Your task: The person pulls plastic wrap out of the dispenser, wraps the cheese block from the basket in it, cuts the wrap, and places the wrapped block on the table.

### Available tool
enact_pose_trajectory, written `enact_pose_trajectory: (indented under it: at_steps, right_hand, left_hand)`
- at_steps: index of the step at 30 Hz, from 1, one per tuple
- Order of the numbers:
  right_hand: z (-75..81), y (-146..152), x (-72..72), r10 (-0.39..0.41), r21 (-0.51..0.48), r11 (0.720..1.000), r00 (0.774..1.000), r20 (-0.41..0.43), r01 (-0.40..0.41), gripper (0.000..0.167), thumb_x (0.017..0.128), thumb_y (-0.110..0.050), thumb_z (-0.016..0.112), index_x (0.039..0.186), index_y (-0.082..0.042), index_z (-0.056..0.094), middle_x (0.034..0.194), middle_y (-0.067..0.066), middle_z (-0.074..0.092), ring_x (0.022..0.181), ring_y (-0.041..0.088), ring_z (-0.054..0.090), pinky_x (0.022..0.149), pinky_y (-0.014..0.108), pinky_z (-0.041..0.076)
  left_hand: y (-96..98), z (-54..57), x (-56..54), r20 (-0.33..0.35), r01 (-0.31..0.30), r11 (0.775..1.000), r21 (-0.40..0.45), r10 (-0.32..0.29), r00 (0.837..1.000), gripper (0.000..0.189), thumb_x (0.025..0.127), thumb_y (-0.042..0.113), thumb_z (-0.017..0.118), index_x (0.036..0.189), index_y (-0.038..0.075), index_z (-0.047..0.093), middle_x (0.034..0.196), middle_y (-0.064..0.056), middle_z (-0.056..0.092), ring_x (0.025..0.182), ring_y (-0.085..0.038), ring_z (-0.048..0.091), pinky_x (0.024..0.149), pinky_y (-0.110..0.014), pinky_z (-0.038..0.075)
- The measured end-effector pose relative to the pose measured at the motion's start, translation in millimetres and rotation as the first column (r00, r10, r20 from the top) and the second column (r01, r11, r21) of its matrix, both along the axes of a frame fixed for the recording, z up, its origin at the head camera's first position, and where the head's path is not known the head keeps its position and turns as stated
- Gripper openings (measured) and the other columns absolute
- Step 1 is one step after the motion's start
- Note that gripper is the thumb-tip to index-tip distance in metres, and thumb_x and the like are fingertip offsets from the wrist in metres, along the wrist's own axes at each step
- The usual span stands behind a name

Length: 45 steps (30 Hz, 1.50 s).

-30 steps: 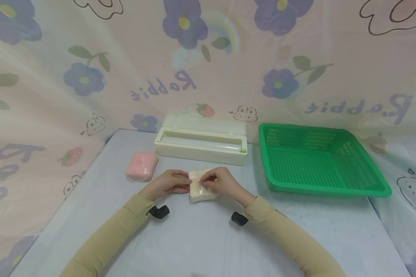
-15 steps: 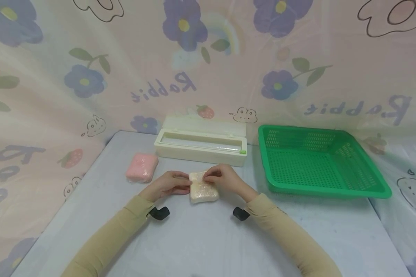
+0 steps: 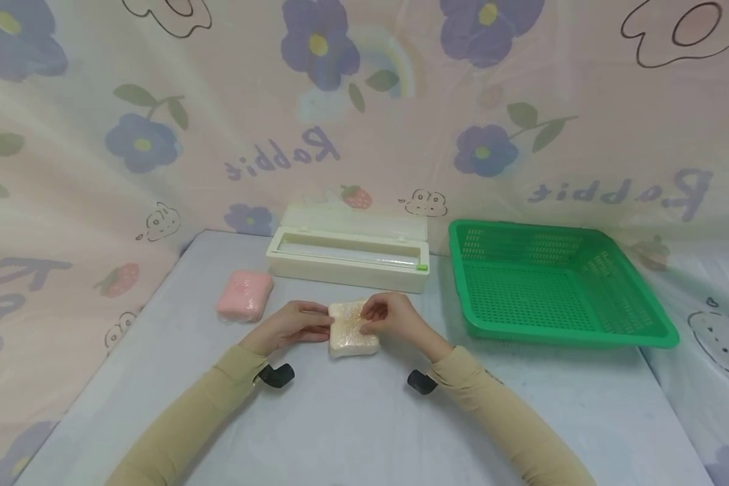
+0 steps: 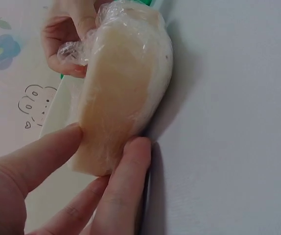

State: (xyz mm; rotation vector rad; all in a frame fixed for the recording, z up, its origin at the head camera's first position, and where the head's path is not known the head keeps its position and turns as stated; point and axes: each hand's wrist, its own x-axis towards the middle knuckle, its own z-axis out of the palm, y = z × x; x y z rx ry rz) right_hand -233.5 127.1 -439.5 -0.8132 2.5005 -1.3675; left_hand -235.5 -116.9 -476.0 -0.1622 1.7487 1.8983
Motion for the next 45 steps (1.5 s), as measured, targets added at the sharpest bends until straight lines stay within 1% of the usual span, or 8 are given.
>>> enact_pose_trajectory:
  at_steps: [7, 14, 18, 25, 30, 34, 40, 45]
  right_hand:
    - [17.9, -3.5, 9.7, 0.005, -0.011, 1.0, 0.998, 0.064, -0.004, 0.017, 0.078, 0.001, 0.077, 0.089, 0.008, 0.066, 0.08, 0.015, 0.064, 0.074, 0.025, 0.058, 0.064, 0.027, 0.051]
    - [-23.0, 3.6, -9.8, -0.032, -0.024, 0.999, 0.999, 0.039, 0.033, 0.017, 0.077, -0.01, 0.081, 0.085, -0.005, 0.068, 0.077, 0.002, 0.063, 0.071, 0.016, 0.059, 0.061, 0.023, 0.051]
    - [-23.6, 2.9, -8.3, -0.042, -0.034, 0.999, 0.999, 0.026, 0.043, 0.017, 0.077, -0.011, 0.081, 0.085, -0.004, 0.067, 0.077, 0.001, 0.063, 0.07, 0.015, 0.059, 0.061, 0.024, 0.051]
    - [-22.0, 7.1, -4.5, -0.139, -0.095, 0.984, 0.983, 0.123, 0.151, 0.013, 0.084, -0.009, 0.075, 0.09, -0.001, 0.068, 0.082, 0.007, 0.066, 0.072, 0.019, 0.061, 0.062, 0.028, 0.053]
    - [-21.8, 17.0, -3.5, -0.249, -0.175, 0.932, 0.91, 0.33, 0.318, 0.021, 0.095, -0.008, 0.059, 0.106, 0.01, 0.061, 0.096, 0.022, 0.065, 0.081, 0.019, 0.062, 0.073, 0.032, 0.055]
    - [-22.3, 25.9, -1.9, -0.214, -0.207, 0.919, 0.865, 0.454, 0.336, 0.033, 0.1, -0.011, 0.049, 0.117, 0.017, 0.05, 0.105, 0.025, 0.062, 0.089, 0.021, 0.064, 0.082, 0.034, 0.055]
    - [-24.1, 30.8, -2.1, -0.098, -0.251, 0.908, 0.754, 0.65, 0.335, 0.041, 0.102, -0.017, 0.04, 0.125, 0.017, 0.043, 0.114, 0.025, 0.06, 0.098, 0.029, 0.065, 0.088, 0.04, 0.053]
    - [-25.7, 26.5, -3.8, -0.068, -0.271, 0.867, 0.637, 0.768, 0.419, 0.047, 0.103, -0.025, 0.038, 0.13, 0.013, 0.041, 0.122, 0.027, 0.056, 0.102, 0.034, 0.063, 0.091, 0.045, 0.051]
  left_hand:
    - [8.7, 15.9, 7.0, -0.063, 0.012, 0.992, -0.122, -0.02, 0.998, 0.046, 0.085, 0.021, 0.072, 0.117, -0.008, 0.057, 0.093, -0.016, 0.067, 0.078, -0.02, 0.067, 0.077, -0.036, 0.057]
    - [20.2, 12.5, 8.6, -0.146, 0.012, 0.976, -0.217, -0.045, 0.988, 0.058, 0.073, 0.023, 0.086, 0.11, -0.008, 0.054, 0.092, -0.014, 0.067, 0.076, -0.018, 0.066, 0.072, -0.034, 0.058]
    - [22.5, 10.3, 8.6, -0.202, -0.003, 0.955, -0.298, -0.06, 0.978, 0.058, 0.069, 0.022, 0.088, 0.107, -0.005, 0.052, 0.085, -0.011, 0.069, 0.073, -0.016, 0.064, 0.068, -0.031, 0.057]
    - [19.8, 9.7, 9.1, -0.196, 0.012, 0.972, -0.233, -0.059, 0.979, 0.053, 0.077, 0.015, 0.081, 0.113, -0.009, 0.05, 0.092, -0.015, 0.068, 0.079, -0.019, 0.066, 0.072, -0.033, 0.057]
    - [12.3, 20.4, 11.4, -0.236, -0.017, 0.96, -0.281, -0.052, 0.97, 0.041, 0.086, 0.019, 0.071, 0.113, -0.007, 0.055, 0.094, -0.017, 0.065, 0.081, -0.027, 0.066, 0.073, -0.037, 0.058]
    - [10.7, 37.9, 12.4, -0.326, -0.067, 0.952, -0.298, -0.036, 0.945, 0.033, 0.091, 0.024, 0.066, 0.105, -0.005, 0.061, 0.093, -0.018, 0.065, 0.082, -0.031, 0.066, 0.072, -0.037, 0.058]
    - [22.6, 62.7, 16.1, -0.299, 0.141, 0.983, -0.114, -0.169, 0.939, 0.045, 0.098, 0.031, 0.054, 0.112, -0.011, 0.06, 0.105, -0.023, 0.065, 0.096, -0.032, 0.065, 0.085, -0.039, 0.054]
    - [31.8, 68.7, 20.3, -0.212, 0.206, 0.96, -0.192, -0.245, 0.946, 0.057, 0.098, 0.044, 0.049, 0.118, -0.009, 0.058, 0.113, -0.021, 0.064, 0.104, -0.031, 0.062, 0.088, -0.036, 0.053]
